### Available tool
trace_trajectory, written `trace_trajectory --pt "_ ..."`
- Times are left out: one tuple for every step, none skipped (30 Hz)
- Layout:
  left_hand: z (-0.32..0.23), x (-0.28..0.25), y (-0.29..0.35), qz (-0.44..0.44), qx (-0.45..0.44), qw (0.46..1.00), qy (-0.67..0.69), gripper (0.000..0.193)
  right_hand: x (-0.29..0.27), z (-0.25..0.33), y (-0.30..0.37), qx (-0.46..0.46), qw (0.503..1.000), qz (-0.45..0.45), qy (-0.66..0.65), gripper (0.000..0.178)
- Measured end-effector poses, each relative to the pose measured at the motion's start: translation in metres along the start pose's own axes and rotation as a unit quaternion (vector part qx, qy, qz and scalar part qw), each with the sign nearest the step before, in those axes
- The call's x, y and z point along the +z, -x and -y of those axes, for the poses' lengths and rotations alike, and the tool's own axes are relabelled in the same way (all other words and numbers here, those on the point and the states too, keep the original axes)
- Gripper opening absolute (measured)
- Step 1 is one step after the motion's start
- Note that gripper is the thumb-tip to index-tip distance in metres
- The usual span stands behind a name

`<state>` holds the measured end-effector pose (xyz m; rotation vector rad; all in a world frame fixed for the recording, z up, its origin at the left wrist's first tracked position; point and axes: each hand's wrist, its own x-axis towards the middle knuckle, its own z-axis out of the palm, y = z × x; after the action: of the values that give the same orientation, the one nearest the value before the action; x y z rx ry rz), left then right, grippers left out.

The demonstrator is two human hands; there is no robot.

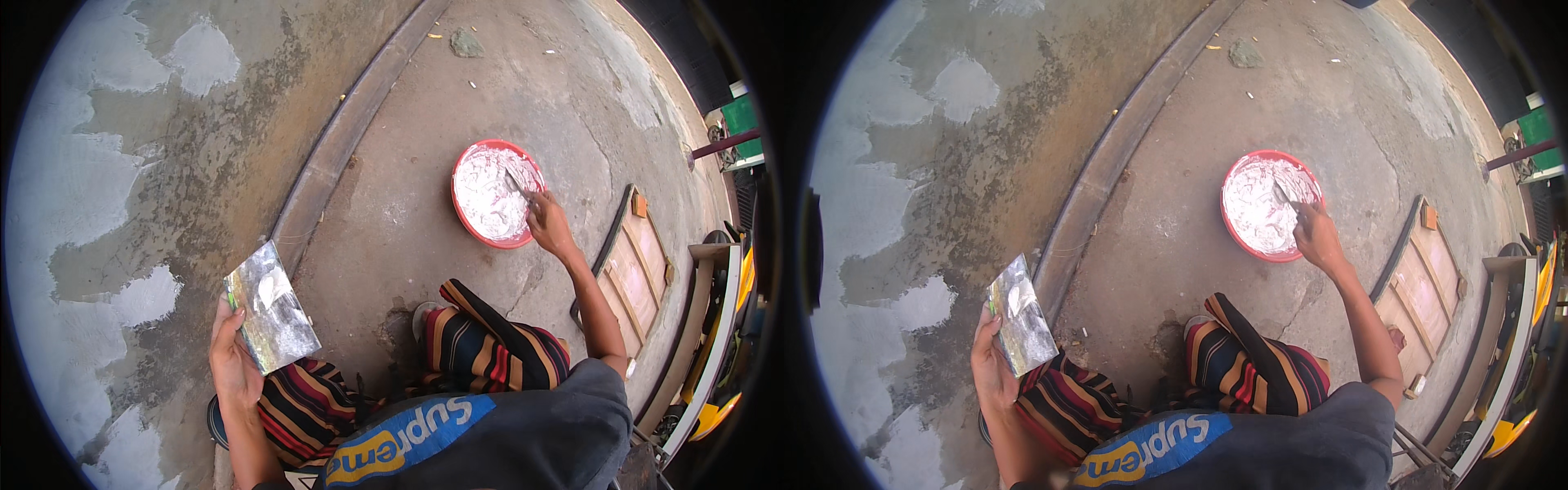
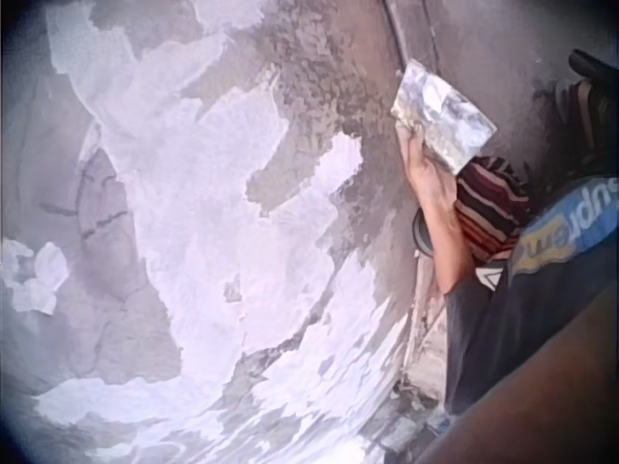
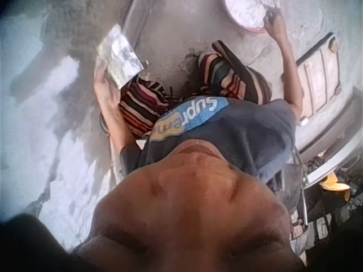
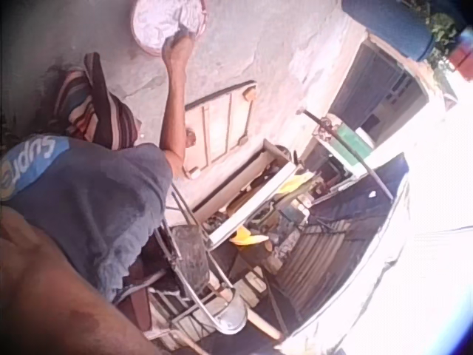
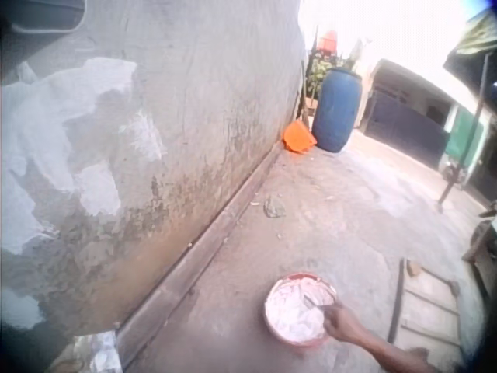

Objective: The person scoops white plaster from a red basin using a small trowel and applies it to a concrete wall with a larger trowel. They repeatedly smooth and spread the plaster across the surface.

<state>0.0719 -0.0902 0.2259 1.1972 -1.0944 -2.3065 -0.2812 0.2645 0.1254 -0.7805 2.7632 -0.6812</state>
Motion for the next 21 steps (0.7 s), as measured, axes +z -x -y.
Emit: trace_trajectory --pt "0.001 0.004 0.000 -0.013 0.004 1.000 -0.003 0.053 0.021 -0.037 0.019 -0.023 0.999 -0.020 0.026 0.042" --pt "0.001 0.006 -0.001 -0.031 0.017 0.999 -0.007 0.054 0.041 -0.053 0.035 -0.003 0.999 -0.031 0.039 0.041" --pt "0.003 0.000 -0.003 -0.006 0.018 1.000 -0.004 0.055 0.060 -0.058 0.048 0.021 0.997 -0.031 0.070 0.040" --pt "0.005 -0.007 -0.006 0.023 0.018 1.000 -0.004 0.055 0.076 -0.059 0.058 0.049 0.991 -0.028 0.124 0.038" --pt "0.004 -0.007 -0.008 0.027 0.013 1.000 -0.001 0.055 0.084 -0.058 0.061 0.068 0.987 -0.004 0.146 0.038" --pt "0.003 -0.008 -0.011 0.033 0.000 0.999 0.002 0.055 0.088 -0.057 0.064 0.056 0.983 0.002 0.173 0.036" --pt "0.005 -0.012 -0.012 0.032 0.004 0.999 0.000 0.054 0.086 -0.046 0.062 0.048 0.978 0.014 0.202 0.033" --pt "0.006 -0.020 -0.015 0.031 0.007 0.999 -0.003 0.054 0.085 -0.035 0.051 0.006 0.980 -0.019 0.199 0.032" --pt "0.008 -0.029 -0.022 0.029 0.012 0.999 -0.014 0.054 0.079 -0.018 0.044 -0.035 0.977 -0.050 0.202 0.031" --pt "0.009 -0.030 -0.029 0.035 0.016 0.999 -0.029 0.054 0.062 -0.003 0.044 -0.066 0.972 -0.082 0.208 0.030" --pt "0.009 -0.018 -0.035 0.049 0.020 0.998 -0.025 0.054 0.034 0.035 0.038 -0.100 0.972 -0.127 0.168 0.031" --pt "0.011 -0.013 -0.037 0.051 0.021 0.998 -0.023 0.054 0.001 0.090 0.031 -0.074 0.997 0.009 -0.030 0.032" --pt "0.012 -0.016 -0.039 0.037 0.018 0.999 -0.020 0.054 -0.024 0.149 0.027 -0.046 0.961 0.150 -0.229 0.034" --pt "0.013 -0.025 -0.039 0.030 0.022 0.999 -0.024 0.053 -0.036 0.194 0.030 -0.189 0.888 0.264 -0.326 0.034" --pt "0.016 -0.025 -0.047 0.040 0.023 0.999 -0.022 0.052 -0.051 0.233 0.037 -0.337 0.808 0.352 -0.332 0.033" --pt "0.018 -0.017 -0.057 0.061 0.023 0.998 -0.022 0.051 -0.063 0.266 0.046 -0.416 0.699 0.475 -0.337 0.037" --pt "0.021 -0.011 -0.066 0.063 0.017 0.998 -0.017 0.053 -0.055 0.290 0.060 -0.478 0.573 0.559 -0.362 0.042" --pt "0.022 0.001 -0.073 0.090 0.013 0.996 -0.020 0.054 -0.047 0.307 0.080 -0.492 0.489 0.609 -0.385 0.035" --pt "0.023 0.006 -0.079 0.102 0.006 0.994 -0.025 0.055 -0.048 0.332 0.083 -0.480 0.392 0.694 -0.367 0.028" --pt "0.019 0.006 -0.081 0.111 0.002 0.993 -0.028 0.057 -0.050 0.351 0.089 -0.521 0.367 0.680 -0.363 0.013" --pt "0.019 0.005 -0.085 0.101 0.001 0.995 -0.016 0.058 -0.041 0.356 0.096 -0.529 0.334 0.686 -0.372 0.016"
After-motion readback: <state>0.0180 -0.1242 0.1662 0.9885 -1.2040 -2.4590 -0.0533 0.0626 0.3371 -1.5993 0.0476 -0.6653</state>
